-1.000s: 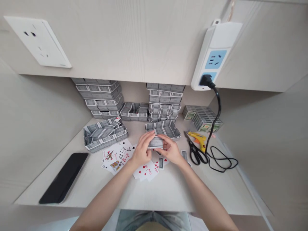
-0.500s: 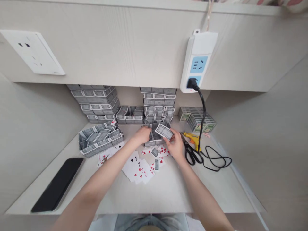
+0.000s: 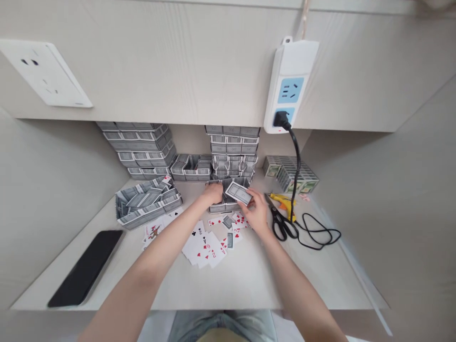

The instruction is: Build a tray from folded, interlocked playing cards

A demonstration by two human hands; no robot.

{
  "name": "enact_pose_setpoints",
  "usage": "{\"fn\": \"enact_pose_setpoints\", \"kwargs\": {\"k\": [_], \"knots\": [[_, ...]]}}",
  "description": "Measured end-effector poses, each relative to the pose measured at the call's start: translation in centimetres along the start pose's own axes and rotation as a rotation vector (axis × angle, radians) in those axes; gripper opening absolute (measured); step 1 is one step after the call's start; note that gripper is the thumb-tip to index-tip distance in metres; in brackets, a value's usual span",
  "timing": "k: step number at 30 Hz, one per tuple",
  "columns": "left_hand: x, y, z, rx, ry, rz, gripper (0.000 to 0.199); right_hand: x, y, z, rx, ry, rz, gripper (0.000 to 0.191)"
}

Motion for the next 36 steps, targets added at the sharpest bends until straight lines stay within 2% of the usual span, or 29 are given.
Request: {"fn": "enact_pose_setpoints", "kwargs": {"k": [3,7,10,12,14,15,17,21,28,36], "knots": [[0.1,-0.2,0.7,-0.048,0.006,-0.045,0.048,-0.1,-0.1,0.0,-0.01,-0.019,-0.002,0.037],[-0.5,-0.2,1.0,-0.05,-0.015,-0.174,0.031,-0.3,-0.3,0.0,-0.003,-0.045,-0.004,0.039],[-1.6,0.7,-0.1,-0.036,-0.083,-0.304,0.023,-0.4,-0.3,0.0,0.008,-0.053,0.001,0.041],[-2.2,1.6,-1.7,-0.042,-0.128,-0.495,0.033,-0.3,0.0,-0.1,0.013,-0.048,0.026,0.041],[-2.6,2.4,-3.7,-0.042,-0.203,-1.011,0.045,0.0,0.3,-0.2,0.012,-0.037,0.075,0.04],[-2.5,2.6,-4.6,-0.038,-0.224,-1.19,0.049,0.2,0.6,-0.3,0.007,-0.031,0.107,0.04],[-2.2,3.2,-6.3,-0.054,-0.284,-1.358,0.049,0.5,1.2,-0.6,-0.007,-0.02,0.175,0.041],[-1.1,4.2,-8.0,-0.148,-0.385,-1.445,0.046,1.2,2.2,-1.0,-0.031,0.03,0.276,0.041],[1.3,5.0,-8.7,-0.258,-0.328,-1.55,0.045,2.1,3.0,-1.9,-0.042,0.142,0.311,0.04],[1.3,5.6,-9.1,-0.319,-0.371,-1.447,0.043,2.9,3.9,-2.4,-0.011,0.3,0.341,0.044]]}}
Point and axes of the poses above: each hand's wrist, its own z-axis towards the middle knuckle, its own x-axis out of the palm, y = z × x, the point moved 6 cm from there along z, towards the middle knuckle, and after that the axes turned 3 degrees about -y, right-handed, at the moved point
